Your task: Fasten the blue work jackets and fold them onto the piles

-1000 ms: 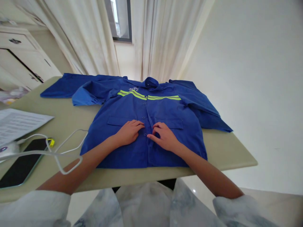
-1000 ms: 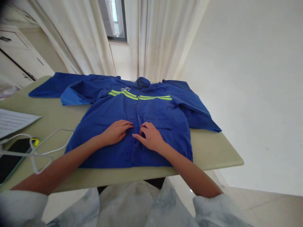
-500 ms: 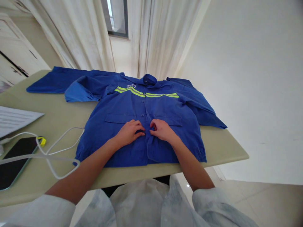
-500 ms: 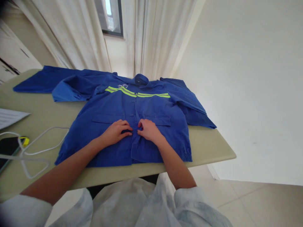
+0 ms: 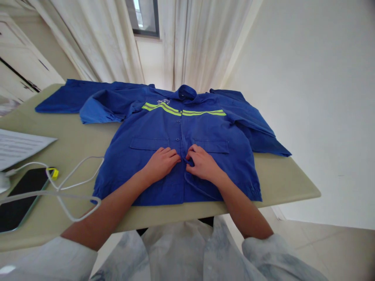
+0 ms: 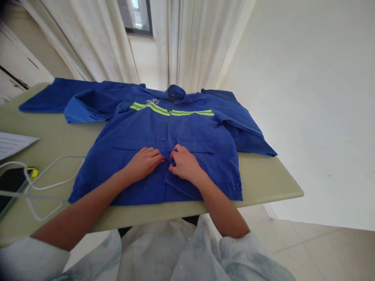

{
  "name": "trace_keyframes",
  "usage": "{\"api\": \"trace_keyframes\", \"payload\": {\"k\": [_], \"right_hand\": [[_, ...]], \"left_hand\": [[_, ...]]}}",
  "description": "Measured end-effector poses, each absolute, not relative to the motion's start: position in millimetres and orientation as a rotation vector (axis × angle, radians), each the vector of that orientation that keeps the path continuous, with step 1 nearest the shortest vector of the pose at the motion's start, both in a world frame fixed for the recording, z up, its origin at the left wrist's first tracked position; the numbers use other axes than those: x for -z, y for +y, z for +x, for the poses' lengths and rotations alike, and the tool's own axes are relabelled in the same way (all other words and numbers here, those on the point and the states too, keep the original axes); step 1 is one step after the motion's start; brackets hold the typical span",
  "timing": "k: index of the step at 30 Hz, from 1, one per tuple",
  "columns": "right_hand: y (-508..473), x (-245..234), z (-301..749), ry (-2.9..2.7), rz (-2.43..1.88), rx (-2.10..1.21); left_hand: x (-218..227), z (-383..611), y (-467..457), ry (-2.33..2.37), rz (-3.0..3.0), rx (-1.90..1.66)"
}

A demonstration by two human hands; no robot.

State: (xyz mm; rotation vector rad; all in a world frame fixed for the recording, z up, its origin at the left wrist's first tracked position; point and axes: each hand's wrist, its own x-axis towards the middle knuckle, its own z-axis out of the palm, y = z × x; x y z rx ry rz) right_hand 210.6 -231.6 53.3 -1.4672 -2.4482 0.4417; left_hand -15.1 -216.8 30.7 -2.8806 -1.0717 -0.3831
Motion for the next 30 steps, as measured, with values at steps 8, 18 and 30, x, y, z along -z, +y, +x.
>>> {"api": "trace_keyframes", "payload": {"k": [8,18,30], "right_hand": [[-218,-50,212,-2.12,-1.369,-0.546],[-220,-43,204,-2.105,-1.181,-0.721],[-221,-40,200,-1.995,-1.197,-0.728]], "left_hand": [[-37,-13,-217,-1.041,-2.856,0.415],[-31,-13,-219,-1.101,-2.829,0.628],[-31,-12,-223,-1.177,-2.857,0.698]]}}
